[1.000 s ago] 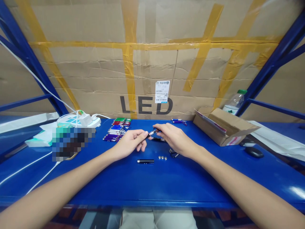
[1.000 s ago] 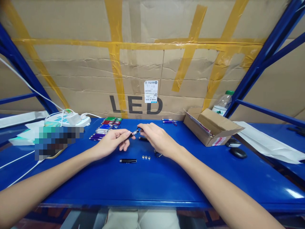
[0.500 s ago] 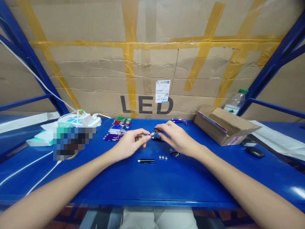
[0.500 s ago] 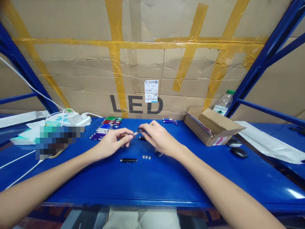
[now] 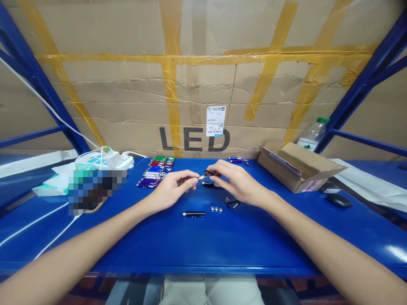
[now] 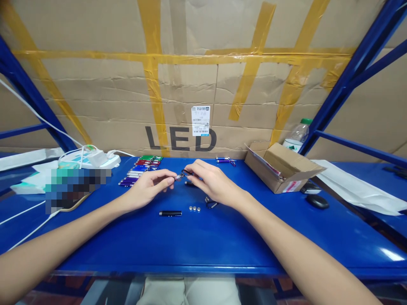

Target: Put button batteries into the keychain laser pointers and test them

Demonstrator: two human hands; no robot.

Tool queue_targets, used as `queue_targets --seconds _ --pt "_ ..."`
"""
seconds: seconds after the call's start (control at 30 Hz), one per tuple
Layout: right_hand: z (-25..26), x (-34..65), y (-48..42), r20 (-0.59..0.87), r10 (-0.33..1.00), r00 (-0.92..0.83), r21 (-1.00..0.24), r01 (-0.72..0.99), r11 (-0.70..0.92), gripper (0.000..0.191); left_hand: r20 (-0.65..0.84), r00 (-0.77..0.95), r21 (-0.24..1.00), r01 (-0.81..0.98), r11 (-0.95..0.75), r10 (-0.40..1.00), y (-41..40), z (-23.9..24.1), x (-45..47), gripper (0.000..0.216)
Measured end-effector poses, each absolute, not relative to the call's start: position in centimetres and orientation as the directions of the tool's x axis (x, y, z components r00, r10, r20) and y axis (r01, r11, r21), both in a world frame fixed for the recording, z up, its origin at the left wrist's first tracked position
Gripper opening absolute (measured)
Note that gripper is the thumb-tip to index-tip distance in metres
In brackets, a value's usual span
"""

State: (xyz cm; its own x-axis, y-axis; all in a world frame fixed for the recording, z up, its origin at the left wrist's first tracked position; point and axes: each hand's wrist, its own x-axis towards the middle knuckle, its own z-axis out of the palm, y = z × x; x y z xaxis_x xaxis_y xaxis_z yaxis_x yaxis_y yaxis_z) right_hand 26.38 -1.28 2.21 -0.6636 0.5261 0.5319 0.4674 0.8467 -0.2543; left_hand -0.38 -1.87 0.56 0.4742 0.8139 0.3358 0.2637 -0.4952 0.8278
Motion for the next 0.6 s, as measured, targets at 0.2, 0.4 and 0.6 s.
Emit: queue_targets --seconds 0.2,0.4,0.6 --pt "2.4 26.45 -1.27 0.549 0.507 -0.664 -0.247 0.45 0.858 0.021 0.329 0.465 0.849 0.235 -0.473 0.822 -1.66 0.62 -0.48 0.044" --pt "2.47 26.28 -1.41 0.574 0.519 -0.633 -0.263 0.458 0.849 0.018 0.336 0.462 0.854 0.218 -0.472 0.821 -1.37 0.42 -0.6 0.044" --pt "2.4 26.11 -1.47 0.598 0.516 -0.614 -0.271 0.451 0.851 0.017 0.348 0.459 0.846 0.222 -0.485 0.817 -1.42 0.31 -0.63 0.039"
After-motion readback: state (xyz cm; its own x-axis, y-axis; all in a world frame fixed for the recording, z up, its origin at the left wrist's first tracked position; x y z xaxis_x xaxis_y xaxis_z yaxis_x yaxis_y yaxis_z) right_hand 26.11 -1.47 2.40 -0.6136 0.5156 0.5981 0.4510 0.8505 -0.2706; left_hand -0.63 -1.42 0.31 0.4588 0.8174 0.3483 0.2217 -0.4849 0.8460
